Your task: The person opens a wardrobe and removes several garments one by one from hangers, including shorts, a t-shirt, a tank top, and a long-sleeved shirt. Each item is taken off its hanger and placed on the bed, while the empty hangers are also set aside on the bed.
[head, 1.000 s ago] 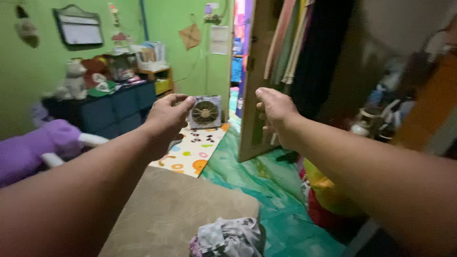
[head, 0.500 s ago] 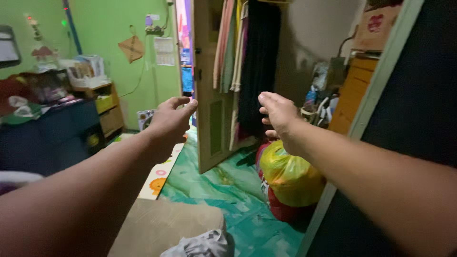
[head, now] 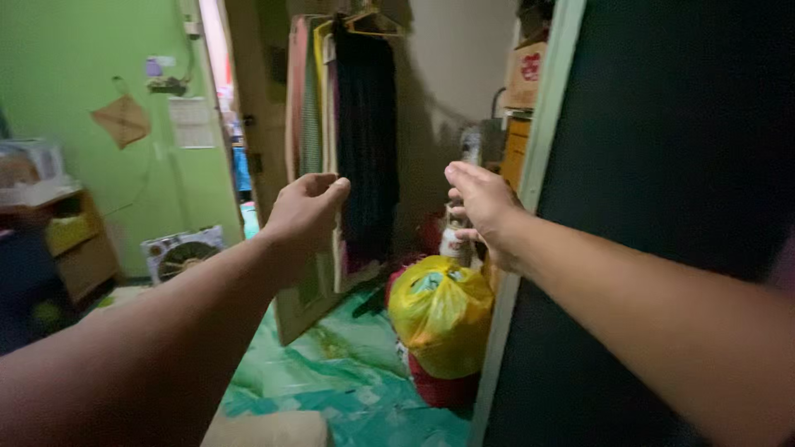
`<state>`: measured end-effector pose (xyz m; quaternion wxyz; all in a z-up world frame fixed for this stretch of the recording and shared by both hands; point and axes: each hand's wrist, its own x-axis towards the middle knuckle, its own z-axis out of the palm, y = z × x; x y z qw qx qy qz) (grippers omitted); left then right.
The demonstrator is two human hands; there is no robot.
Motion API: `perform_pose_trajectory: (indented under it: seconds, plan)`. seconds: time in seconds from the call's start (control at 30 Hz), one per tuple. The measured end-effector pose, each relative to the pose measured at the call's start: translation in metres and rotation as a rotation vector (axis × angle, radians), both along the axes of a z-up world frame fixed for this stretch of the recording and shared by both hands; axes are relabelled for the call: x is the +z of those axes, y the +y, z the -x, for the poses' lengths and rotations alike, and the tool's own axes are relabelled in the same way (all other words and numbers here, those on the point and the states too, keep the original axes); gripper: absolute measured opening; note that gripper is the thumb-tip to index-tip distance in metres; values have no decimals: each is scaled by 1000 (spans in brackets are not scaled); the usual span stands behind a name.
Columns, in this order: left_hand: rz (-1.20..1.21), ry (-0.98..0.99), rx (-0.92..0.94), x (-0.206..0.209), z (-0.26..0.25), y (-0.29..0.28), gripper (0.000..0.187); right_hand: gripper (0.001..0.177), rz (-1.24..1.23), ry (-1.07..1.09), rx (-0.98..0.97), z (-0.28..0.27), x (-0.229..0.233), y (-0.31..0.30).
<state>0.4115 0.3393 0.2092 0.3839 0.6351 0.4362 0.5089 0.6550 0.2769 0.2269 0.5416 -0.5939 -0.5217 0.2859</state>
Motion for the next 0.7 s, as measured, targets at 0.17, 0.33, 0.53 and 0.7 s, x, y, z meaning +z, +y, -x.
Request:
perform_pose_trajectory:
  seconds: [0.17,0.33,0.53,0.7]
  plan:
    - [49,4,-66,12,-70,9,55,60,1,-3,-71,-53,3,-1]
    - [74,19,-85,15,-131,6,57,61,-16,25,-105,-106,1,-4]
    - [40,-24,-113,24,-193,4,53,61,14,-19,-169,-161,6,-20]
    - [-119,-40,-205,29,-236,3,52,60,4,-27,-248,-185,15,-39]
